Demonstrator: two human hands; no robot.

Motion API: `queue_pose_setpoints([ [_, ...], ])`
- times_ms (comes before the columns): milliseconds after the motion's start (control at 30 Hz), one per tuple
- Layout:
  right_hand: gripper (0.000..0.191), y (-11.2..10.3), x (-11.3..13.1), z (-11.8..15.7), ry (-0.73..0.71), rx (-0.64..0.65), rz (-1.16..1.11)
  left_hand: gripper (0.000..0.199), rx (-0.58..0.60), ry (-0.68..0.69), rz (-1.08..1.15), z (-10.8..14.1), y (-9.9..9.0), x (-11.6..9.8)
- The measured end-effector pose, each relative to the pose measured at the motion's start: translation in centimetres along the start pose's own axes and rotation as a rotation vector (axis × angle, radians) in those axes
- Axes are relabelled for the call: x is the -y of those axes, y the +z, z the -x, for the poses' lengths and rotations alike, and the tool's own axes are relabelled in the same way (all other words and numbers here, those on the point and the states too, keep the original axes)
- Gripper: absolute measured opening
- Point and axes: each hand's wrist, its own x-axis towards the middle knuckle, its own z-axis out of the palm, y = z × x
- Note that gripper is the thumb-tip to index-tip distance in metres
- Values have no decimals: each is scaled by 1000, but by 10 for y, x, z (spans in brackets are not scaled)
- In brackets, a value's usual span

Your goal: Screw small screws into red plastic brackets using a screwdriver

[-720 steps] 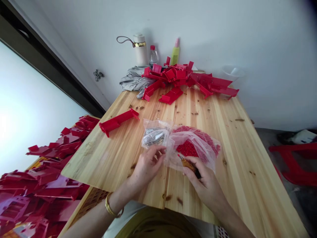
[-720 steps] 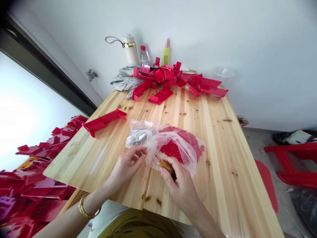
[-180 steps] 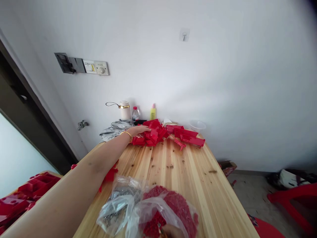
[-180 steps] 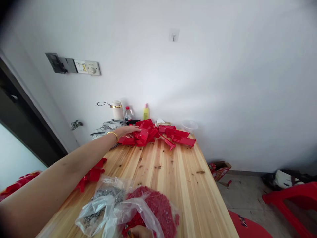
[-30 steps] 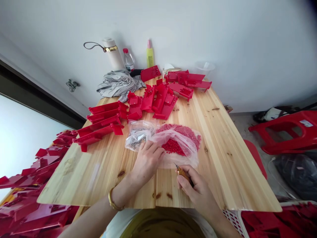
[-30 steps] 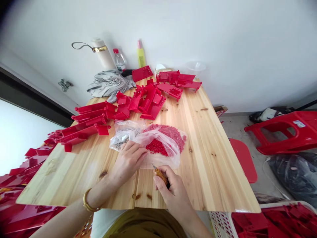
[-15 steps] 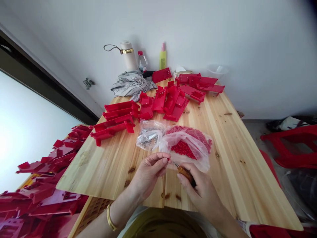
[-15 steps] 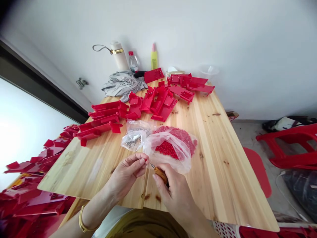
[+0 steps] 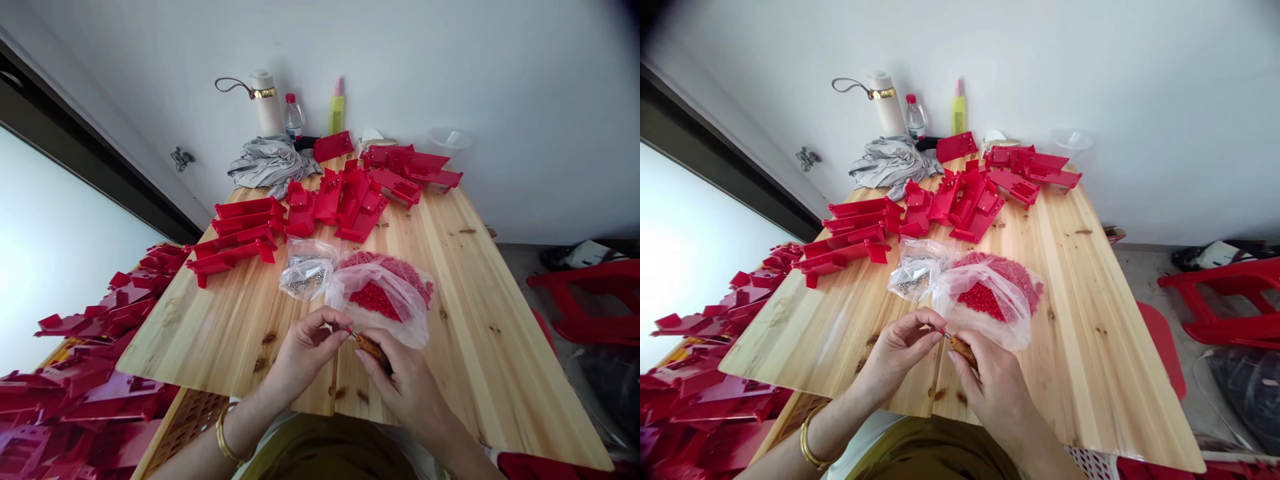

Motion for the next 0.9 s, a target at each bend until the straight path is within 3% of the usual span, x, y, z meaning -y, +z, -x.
queue_pose_setpoints([
  [100, 15, 2, 1, -5, 41, -7, -62, 35, -18, 25, -296, -8, -20, 3],
  [200, 16, 3, 2, -11, 100, -31, -111, 20, -101, 160, -841, -28, -46, 7],
  [267, 18, 4, 4, -15, 132, -36, -138, 20, -59, 214, -1143, -45, -56, 9],
  [367, 21, 5, 8, -21, 148, -14, -164, 24, 54, 188, -1438, -67, -58, 9],
  [467, 20, 7, 9, -25, 117, -1, -170, 24, 81, 155, -1551, -79, -52, 8],
  [700, 20, 9, 3, -29, 85, -22, -114, 18, -64, 147, -1388, -70, -57, 13],
  [800, 18, 12, 2, -30, 70, -34, -87, 13, -181, 142, -998, -55, -52, 7],
  [900, 17, 18, 4, -33, 50, -46, -65, 14, -214, -2, -430, -39, -38, -5],
])
